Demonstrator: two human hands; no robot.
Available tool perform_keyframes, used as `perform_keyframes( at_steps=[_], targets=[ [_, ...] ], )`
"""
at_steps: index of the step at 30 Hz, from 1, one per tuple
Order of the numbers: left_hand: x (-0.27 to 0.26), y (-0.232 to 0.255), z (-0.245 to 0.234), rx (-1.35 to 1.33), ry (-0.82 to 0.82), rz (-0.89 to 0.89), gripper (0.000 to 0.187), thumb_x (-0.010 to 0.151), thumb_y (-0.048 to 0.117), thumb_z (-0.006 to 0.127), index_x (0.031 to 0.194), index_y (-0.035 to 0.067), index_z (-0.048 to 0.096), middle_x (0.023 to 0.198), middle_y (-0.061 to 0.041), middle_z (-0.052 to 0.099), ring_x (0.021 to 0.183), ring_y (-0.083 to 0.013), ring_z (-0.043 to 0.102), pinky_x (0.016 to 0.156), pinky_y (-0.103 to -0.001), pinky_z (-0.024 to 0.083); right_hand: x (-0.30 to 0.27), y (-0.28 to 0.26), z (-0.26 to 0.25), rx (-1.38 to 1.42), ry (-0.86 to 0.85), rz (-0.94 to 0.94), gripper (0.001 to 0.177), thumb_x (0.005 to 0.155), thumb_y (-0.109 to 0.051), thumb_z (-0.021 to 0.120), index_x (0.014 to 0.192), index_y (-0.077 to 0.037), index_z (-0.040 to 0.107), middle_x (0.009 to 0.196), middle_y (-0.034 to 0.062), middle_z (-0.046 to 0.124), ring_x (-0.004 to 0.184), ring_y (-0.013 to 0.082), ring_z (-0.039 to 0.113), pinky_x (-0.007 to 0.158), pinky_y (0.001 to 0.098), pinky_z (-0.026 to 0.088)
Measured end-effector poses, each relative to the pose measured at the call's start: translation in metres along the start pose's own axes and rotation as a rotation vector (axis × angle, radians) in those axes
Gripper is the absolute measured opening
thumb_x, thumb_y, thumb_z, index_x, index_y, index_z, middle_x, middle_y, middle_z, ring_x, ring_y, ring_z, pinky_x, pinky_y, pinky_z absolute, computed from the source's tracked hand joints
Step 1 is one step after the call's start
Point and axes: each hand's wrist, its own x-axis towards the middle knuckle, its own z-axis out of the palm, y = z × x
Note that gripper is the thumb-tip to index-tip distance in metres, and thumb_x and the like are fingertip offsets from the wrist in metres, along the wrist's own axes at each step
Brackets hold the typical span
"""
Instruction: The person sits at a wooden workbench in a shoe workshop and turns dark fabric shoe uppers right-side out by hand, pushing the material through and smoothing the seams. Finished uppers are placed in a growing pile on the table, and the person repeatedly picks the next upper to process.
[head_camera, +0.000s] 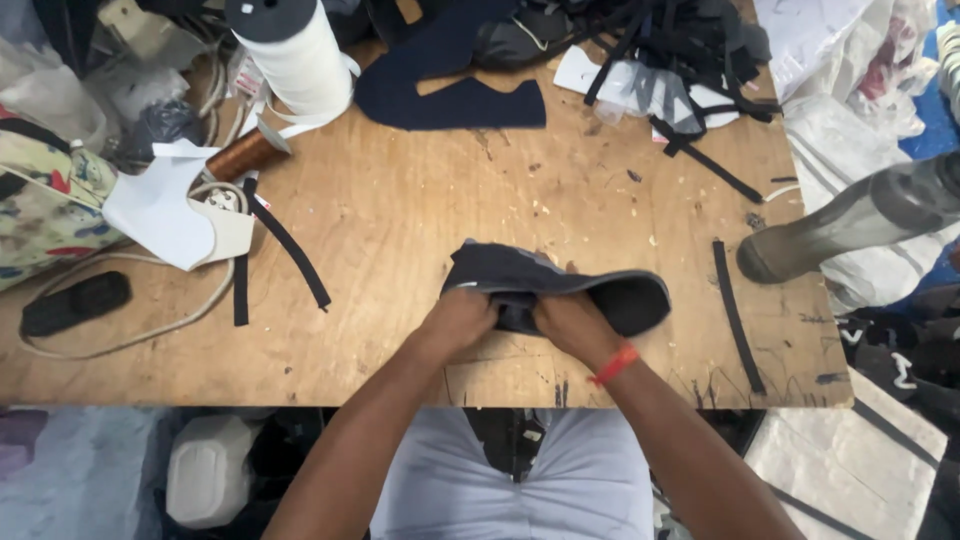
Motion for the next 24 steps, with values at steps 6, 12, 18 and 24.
perform_keyframes(
  at_steps=[6,12,18,24],
  targets=[
    [0.01,0.021,-0.012,0.075,-0.212,-0.201,0.032,0.098,0.027,0.053,0.108,0.0,0.068,0.107,-0.027,0.069,0.101,-0.0427,0.066,0.093,-0.052,0.05,0.015,-0.012,0.009,0.001,0.088,0.202,0.048,0.083,-0.016,0.067,0.128,-0.001,0.063,0.132,0.0248,0.062,0.122,0.0449,0.056,0.101,0.0514,0.046],
    [-0.007,0.048,-0.057,-0.17,0.043,-0.071,0.039,0.087,0.01,0.056,0.124,0.002,0.066,0.116,-0.03,0.066,0.108,-0.0471,0.061,0.091,-0.054,0.048,0.012,0.012,0.063,-0.131,0.175,0.373,0.041,0.079,-0.014,0.068,0.118,0.0,0.067,0.12,0.0268,0.065,0.114,0.0457,0.061,0.094,0.051,0.049],
    [-0.007,0.062,-0.076,-0.188,0.016,-0.077,0.035,0.09,0.017,0.061,0.124,0.009,0.067,0.116,-0.025,0.068,0.107,-0.0454,0.062,0.089,-0.052,0.052,0.024,0.049,0.056,0.104,0.006,0.202,0.043,0.08,-0.009,0.065,0.122,-0.001,0.068,0.124,0.0274,0.067,0.121,0.0449,0.059,0.107,0.0499,0.044],
    [-0.007,0.069,-0.065,0.161,-0.301,-0.18,0.036,0.094,0.022,0.059,0.125,0.005,0.064,0.11,-0.022,0.071,0.099,-0.0376,0.07,0.089,-0.046,0.056,0.027,0.026,-0.006,0.025,-0.283,0.11,0.037,0.093,-0.009,0.056,0.128,-0.006,0.067,0.133,0.0245,0.062,0.124,0.0409,0.058,0.105,0.0446,0.045]
  ],
)
